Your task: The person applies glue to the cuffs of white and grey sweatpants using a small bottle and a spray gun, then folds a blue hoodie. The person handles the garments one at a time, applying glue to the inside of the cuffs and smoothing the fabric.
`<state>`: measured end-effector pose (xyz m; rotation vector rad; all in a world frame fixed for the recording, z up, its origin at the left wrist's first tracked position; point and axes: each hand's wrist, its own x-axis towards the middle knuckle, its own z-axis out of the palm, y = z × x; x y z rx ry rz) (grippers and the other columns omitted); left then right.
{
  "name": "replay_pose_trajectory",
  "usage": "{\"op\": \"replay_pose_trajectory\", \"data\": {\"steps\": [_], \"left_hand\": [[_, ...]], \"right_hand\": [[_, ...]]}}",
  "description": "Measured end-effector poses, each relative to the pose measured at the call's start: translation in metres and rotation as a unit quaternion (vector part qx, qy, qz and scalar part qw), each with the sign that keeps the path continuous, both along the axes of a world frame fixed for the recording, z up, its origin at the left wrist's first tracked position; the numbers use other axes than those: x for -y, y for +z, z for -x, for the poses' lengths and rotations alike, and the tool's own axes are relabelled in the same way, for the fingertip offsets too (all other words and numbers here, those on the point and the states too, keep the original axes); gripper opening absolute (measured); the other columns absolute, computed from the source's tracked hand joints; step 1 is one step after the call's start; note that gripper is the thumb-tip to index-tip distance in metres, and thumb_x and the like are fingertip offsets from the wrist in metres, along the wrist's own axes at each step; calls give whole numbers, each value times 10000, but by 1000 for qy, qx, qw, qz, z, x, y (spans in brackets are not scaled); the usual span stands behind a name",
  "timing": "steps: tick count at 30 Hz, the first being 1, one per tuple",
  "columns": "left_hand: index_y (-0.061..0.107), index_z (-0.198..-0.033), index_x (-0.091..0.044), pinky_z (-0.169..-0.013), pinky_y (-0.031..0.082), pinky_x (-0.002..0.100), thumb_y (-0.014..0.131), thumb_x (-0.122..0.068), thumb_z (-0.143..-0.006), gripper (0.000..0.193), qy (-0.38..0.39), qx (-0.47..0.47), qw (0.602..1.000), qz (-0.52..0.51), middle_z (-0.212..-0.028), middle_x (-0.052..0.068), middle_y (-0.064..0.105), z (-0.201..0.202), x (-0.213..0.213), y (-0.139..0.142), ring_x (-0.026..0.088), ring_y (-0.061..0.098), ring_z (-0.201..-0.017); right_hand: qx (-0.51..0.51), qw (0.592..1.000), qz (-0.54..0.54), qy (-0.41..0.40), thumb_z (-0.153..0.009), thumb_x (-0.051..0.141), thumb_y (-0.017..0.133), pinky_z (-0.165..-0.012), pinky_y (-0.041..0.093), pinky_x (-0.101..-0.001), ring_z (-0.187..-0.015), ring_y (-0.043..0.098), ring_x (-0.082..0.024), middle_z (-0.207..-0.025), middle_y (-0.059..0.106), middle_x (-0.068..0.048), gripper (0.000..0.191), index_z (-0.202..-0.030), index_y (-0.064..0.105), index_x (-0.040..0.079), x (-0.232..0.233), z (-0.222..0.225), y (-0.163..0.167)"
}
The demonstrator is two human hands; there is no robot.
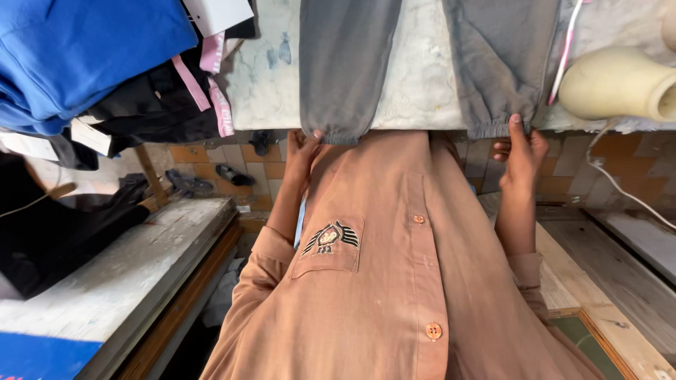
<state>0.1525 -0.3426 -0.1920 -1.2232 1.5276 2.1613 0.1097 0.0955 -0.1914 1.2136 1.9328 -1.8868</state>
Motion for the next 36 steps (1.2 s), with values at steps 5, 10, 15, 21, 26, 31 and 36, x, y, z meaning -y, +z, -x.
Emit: {"op": "replay_pose_trajectory", "data": {"steps": [5,10,15,21,26,31,36], "left_hand": [[657,-1115,31,-708,450,333,783,-244,-932,354,-116,26,993,-25,-866,-1,666,-7,8,-11,173,563,-769],[715,-1061,39,-693,429,390,711,-328,-1002,372,-243,38,967,64,-827,102,664,-18,23,-6,236,559,-756],[747,-977,-45,-739,525,421,664,-537,-943,500,-397,50,863,308,-862,195,738,-5,48,33,355,717,-851],[778,-950,-148,-705,525,478,611,-521,-907,411,-399,15,758,515,-806,129,744,89,70,90,386,713,-818],[619,-1208,-5,-789,530,480,651,-458,-985,507,-204,-166,811,523,-1009,230,675,260,22,81,399,682,-905],[585,-1311,-24,-908,490,507,701,-458,-823,663,-243,-19,820,518,-1133,227,694,345,-28,73,419,654,-1070],[690,-1249,-76,-988,495,479,576,-406,-876,511,-188,18,874,448,-1143,214,732,331,-10,66,380,687,-1108]], "right_hand": [[-20,983,158,-94,-924,348,796,-490,399,-260,-612,588,-118,-812,624,31,243,-975,633,175,10,1,18],[-33,984,143,-102,-909,364,790,-482,360,-254,-598,535,-102,-812,584,52,240,-959,624,197,12,-18,16],[5,994,71,-82,-943,378,785,-504,357,-279,-613,530,-117,-737,582,20,255,-929,630,176,23,-31,19],[94,849,-457,248,-957,514,775,-598,418,-456,-594,547,-332,-657,612,-190,589,-686,620,15,43,-13,54],[-63,875,-442,188,-976,434,731,-678,470,-427,-702,636,-271,-730,644,-106,402,-872,683,49,81,82,69],[-220,701,-649,197,-858,432,771,-777,492,-423,-948,631,-334,-1048,670,-182,552,-1177,681,-11,93,213,63],[-69,873,-446,188,-983,444,725,-766,504,-477,-834,669,-392,-877,715,-147,362,-1015,704,84,70,269,52]]}}
